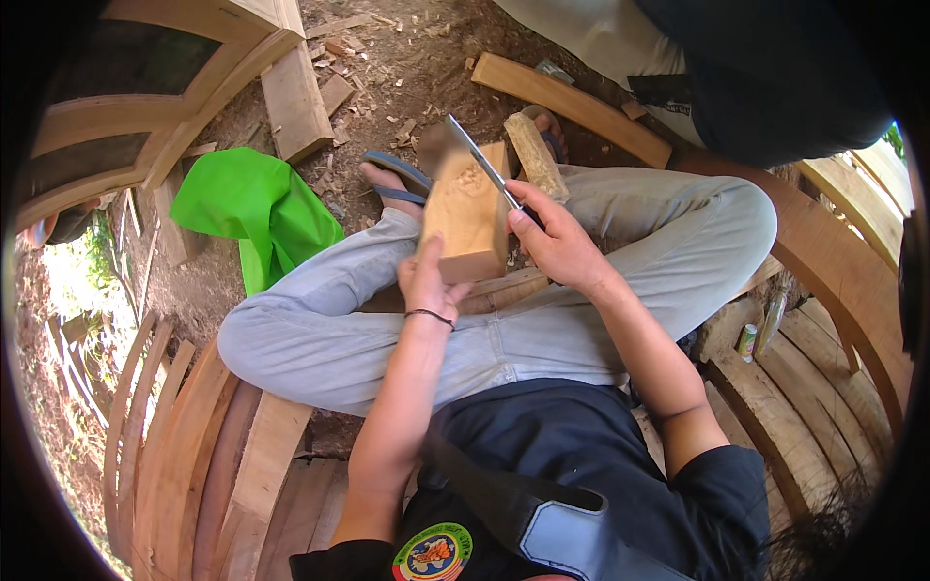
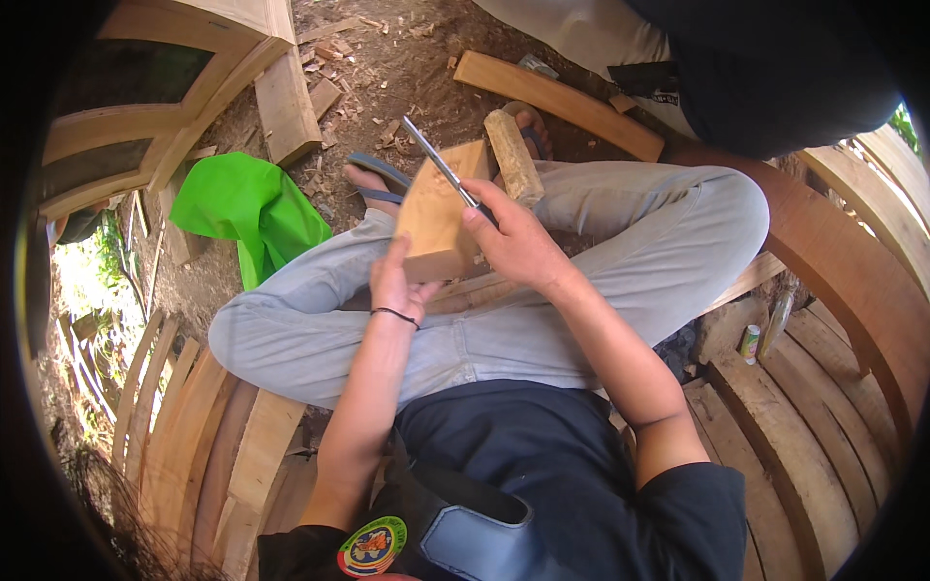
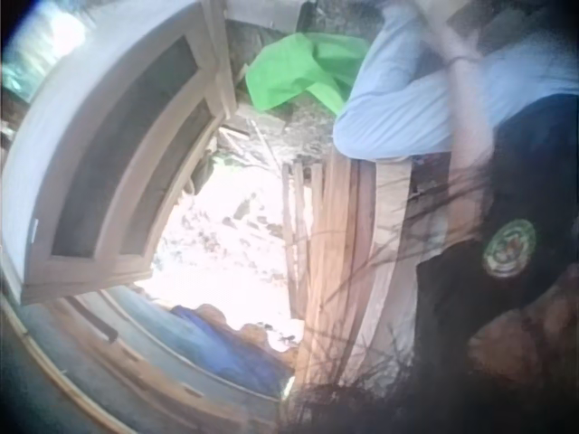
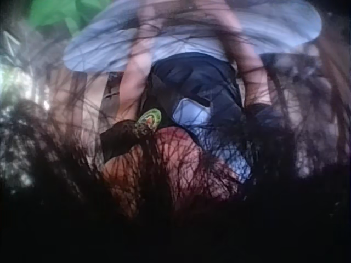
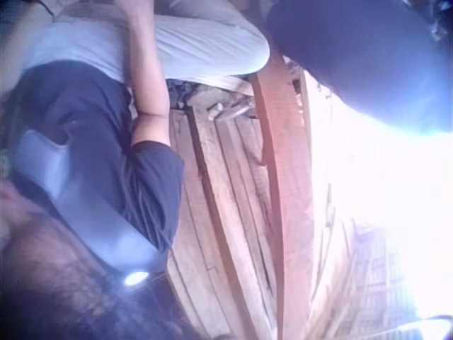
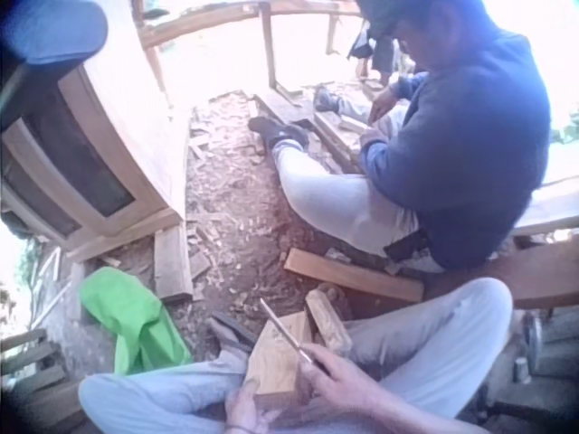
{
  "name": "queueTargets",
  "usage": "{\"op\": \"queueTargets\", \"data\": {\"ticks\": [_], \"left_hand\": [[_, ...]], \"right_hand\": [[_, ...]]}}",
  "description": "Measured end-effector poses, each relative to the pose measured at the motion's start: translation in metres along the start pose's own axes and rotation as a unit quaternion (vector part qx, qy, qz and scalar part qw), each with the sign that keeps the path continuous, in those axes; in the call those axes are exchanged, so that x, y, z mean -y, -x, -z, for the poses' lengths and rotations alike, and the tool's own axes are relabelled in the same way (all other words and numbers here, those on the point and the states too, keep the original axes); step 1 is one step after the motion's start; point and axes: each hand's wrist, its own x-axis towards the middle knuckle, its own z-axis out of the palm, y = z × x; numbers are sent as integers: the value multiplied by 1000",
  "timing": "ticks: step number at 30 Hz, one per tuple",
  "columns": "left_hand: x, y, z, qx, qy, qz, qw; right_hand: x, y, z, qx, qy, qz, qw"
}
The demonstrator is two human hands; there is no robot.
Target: The person carves a design into a wooden block using a chisel and a wooden mallet while other people work on wood projects in the background.
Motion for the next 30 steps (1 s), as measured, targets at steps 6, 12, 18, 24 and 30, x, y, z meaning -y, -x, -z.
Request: {"op": "queueTargets", "data": {"ticks": [6, 12, 18, 24, 30], "left_hand": [[1, -11, 3, -19, -136, 30, 990], [-8, -10, 3, 151, -139, 166, 965], [-8, 3, 1, 146, -308, 57, 938], [0, -10, 16, 196, -557, -56, 805], [-8, -3, 0, 191, -658, -52, 726]], "right_hand": [[9, 12, 11, 8, 145, -115, 983], [-4, 9, 28, 37, 108, -143, 983], [-8, 0, 22, -4, 200, -73, 977], [1, 6, 18, 44, 283, -76, 955], [6, 16, 2, 121, 403, -153, 894]]}}
